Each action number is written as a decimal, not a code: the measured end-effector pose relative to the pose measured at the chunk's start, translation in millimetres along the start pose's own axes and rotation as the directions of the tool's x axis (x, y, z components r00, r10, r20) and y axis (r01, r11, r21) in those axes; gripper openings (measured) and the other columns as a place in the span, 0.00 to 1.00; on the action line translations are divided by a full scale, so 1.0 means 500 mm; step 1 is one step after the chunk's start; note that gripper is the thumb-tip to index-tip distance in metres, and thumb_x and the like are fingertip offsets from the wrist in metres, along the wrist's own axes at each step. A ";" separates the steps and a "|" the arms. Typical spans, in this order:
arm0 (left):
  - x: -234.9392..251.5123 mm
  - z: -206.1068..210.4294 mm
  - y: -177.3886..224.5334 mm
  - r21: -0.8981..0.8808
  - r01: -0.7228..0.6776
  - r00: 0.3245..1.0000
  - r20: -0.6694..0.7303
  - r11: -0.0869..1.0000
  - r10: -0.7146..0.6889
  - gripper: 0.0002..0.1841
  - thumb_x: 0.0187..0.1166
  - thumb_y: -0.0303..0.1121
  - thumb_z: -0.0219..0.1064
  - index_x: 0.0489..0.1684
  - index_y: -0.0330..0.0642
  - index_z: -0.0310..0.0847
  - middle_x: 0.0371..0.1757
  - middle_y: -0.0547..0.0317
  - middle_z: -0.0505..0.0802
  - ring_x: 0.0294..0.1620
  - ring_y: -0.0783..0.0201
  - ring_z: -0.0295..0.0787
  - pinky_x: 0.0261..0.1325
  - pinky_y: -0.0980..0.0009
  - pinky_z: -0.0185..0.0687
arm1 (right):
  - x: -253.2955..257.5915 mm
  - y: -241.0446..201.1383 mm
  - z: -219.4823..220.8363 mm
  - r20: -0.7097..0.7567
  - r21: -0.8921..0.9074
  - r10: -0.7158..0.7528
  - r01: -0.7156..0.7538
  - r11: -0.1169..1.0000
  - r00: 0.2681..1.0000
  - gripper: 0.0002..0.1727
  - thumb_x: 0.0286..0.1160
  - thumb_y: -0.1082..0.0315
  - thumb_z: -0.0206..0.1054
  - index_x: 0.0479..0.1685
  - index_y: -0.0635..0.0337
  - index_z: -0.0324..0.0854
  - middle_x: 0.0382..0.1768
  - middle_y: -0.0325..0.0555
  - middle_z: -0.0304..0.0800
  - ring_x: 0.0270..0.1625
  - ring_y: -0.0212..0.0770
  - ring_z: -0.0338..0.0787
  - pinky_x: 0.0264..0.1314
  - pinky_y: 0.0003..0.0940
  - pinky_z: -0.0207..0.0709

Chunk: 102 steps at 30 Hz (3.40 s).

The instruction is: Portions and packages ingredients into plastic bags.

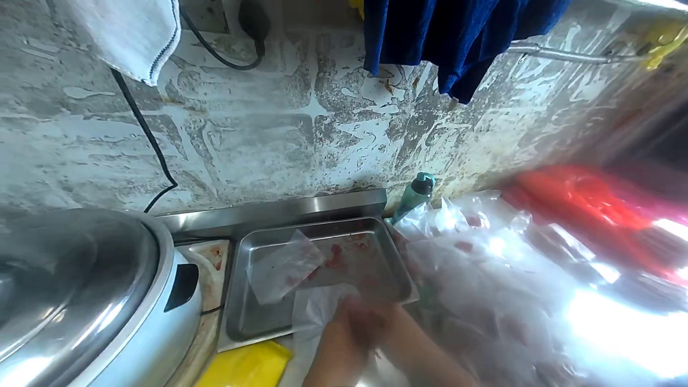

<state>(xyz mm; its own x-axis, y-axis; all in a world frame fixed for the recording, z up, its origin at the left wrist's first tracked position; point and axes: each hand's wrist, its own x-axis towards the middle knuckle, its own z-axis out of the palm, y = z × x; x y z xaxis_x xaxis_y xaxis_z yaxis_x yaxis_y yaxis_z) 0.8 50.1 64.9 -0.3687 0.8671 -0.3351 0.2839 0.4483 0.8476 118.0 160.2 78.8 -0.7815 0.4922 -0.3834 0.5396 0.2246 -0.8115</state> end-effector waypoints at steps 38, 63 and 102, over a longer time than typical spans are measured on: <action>-0.091 -0.011 -0.139 0.110 -0.070 0.997 0.052 0.991 0.065 0.37 0.69 0.25 0.71 0.85 0.33 0.68 0.90 0.37 0.67 0.83 0.45 0.75 0.80 0.51 0.76 | 0.283 0.078 -0.019 0.082 -0.375 0.122 -0.082 0.923 0.989 0.15 0.79 0.66 0.67 0.60 0.59 0.88 0.57 0.53 0.92 0.59 0.48 0.91 0.67 0.49 0.82; -0.102 -0.005 -0.117 0.017 -0.206 0.966 -0.156 0.978 0.206 0.21 0.79 0.38 0.67 0.70 0.44 0.87 0.86 0.45 0.75 0.32 0.73 0.85 0.35 0.74 0.82 | -0.126 0.041 -0.004 -0.273 -0.016 -0.170 0.172 0.985 0.947 0.11 0.78 0.69 0.61 0.48 0.55 0.89 0.45 0.34 0.96 0.40 0.27 0.94 0.43 0.25 0.90; -0.164 -0.119 -0.351 0.646 0.462 0.839 -0.096 0.607 -0.536 0.32 0.85 0.56 0.58 0.75 0.39 0.79 0.64 0.35 0.90 0.66 0.34 0.88 0.64 0.34 0.79 | 0.302 0.235 -0.073 -0.257 -0.319 0.286 -0.361 0.877 0.923 0.17 0.82 0.61 0.65 0.59 0.61 0.87 0.55 0.58 0.91 0.61 0.57 0.90 0.68 0.59 0.80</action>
<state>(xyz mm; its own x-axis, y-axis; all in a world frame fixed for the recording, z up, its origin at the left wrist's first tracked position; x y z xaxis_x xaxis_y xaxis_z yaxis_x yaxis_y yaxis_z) -71.5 -112.6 -31.9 -0.5464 0.4658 -0.6961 0.5741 0.8134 0.0936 74.8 291.4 -58.4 -0.4863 0.7350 -0.4725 0.8546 0.2875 -0.4325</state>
